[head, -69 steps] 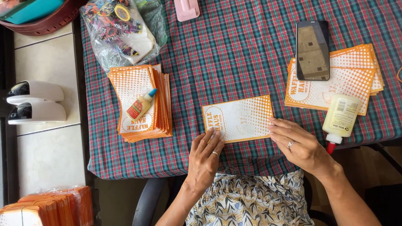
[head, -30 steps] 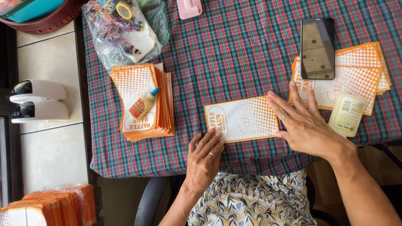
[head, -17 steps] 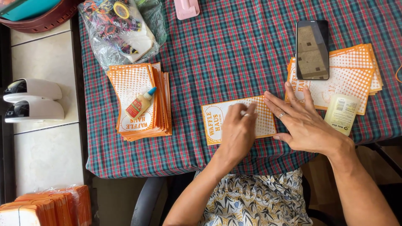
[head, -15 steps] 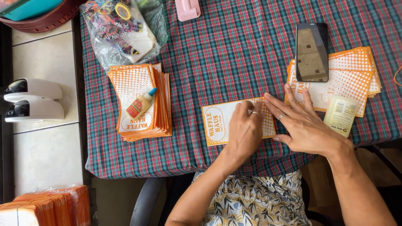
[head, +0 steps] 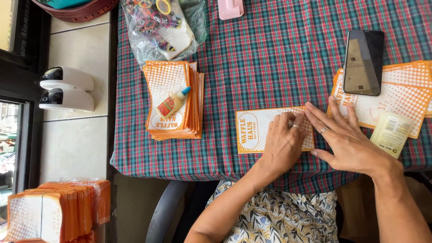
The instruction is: Manually assembling paper bags by applying glue to the edges and folding them into shape.
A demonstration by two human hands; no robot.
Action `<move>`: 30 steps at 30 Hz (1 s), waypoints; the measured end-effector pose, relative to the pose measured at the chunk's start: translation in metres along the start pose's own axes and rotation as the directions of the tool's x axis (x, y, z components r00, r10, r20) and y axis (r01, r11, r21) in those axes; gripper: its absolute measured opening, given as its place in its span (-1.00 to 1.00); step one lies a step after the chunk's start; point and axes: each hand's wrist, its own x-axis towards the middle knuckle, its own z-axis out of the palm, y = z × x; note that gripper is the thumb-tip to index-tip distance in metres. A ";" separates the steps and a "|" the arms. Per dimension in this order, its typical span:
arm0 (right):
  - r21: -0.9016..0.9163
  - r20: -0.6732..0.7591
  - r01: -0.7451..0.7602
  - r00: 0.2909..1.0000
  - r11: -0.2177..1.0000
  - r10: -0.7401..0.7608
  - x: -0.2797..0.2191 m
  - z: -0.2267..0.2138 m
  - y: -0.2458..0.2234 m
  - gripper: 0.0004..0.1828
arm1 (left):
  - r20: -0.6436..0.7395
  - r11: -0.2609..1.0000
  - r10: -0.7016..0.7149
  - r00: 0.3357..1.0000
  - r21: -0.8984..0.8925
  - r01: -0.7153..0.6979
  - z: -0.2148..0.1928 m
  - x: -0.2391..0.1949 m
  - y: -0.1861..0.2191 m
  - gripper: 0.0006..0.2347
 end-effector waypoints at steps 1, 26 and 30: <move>-0.002 -0.002 -0.002 1.000 1.000 0.002 0.000 0.000 0.000 0.20 | 0.000 1.000 0.003 1.000 -0.001 -0.003 -0.010 -0.002 0.000 -0.63; 0.252 -0.400 0.196 0.913 0.948 -0.082 -0.008 0.001 -0.031 -0.49 | -0.009 0.978 0.204 0.979 0.041 -0.203 -0.047 -0.016 -0.017 -0.58; 0.189 -0.413 0.170 0.907 0.967 -0.079 -0.023 0.005 -0.046 -0.49 | -0.010 0.992 0.128 0.992 0.013 -0.127 -0.057 -0.036 -0.026 -0.72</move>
